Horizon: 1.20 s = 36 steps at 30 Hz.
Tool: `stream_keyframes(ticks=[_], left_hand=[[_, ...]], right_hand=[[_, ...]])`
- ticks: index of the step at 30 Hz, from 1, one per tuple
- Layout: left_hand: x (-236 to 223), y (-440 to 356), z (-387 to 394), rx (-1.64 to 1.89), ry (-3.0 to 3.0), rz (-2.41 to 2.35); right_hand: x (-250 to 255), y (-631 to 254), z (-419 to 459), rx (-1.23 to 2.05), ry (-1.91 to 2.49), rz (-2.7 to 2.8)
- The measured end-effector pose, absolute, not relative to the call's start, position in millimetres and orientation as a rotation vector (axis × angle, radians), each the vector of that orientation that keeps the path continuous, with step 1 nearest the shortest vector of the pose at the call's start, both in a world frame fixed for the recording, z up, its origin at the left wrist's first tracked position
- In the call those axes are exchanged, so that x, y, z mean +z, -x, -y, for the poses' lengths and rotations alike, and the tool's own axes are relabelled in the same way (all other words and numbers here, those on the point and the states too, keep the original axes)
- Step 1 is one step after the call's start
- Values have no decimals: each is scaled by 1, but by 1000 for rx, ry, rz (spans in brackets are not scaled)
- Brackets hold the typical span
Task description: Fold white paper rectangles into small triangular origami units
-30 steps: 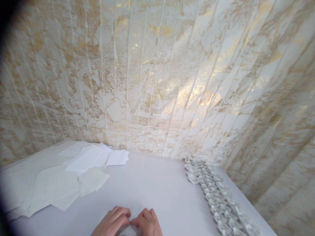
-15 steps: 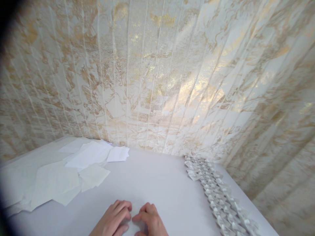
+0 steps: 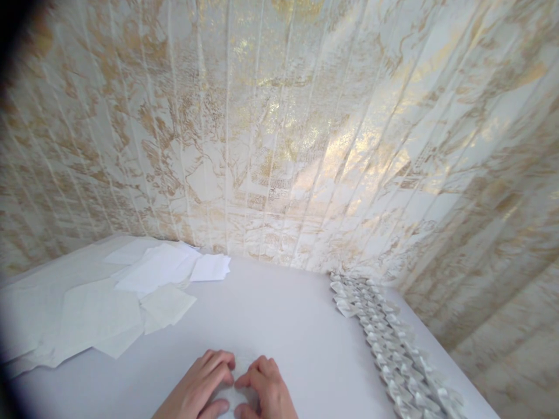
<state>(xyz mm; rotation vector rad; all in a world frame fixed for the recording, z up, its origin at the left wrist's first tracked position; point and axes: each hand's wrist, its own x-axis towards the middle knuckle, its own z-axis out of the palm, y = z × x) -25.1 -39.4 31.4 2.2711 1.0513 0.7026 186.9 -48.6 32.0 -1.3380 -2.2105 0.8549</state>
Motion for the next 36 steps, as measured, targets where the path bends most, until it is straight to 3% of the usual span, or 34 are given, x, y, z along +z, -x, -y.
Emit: stream_keyframes(ticks=[7,15,26,36], left_hand=[[60,25,52,695,-2231,-1082],[40,28,45,787,-2267,-967],[44,35,46,853,-2164,-944],[46,35,44,796,-2416,-1004]], right_hand=[[38,-183,52,840,1373,2185],[35,-189,51,823,1293,2202],[34,-184,50,618,1282,2233],[26,-175,54,601,1396,2147]])
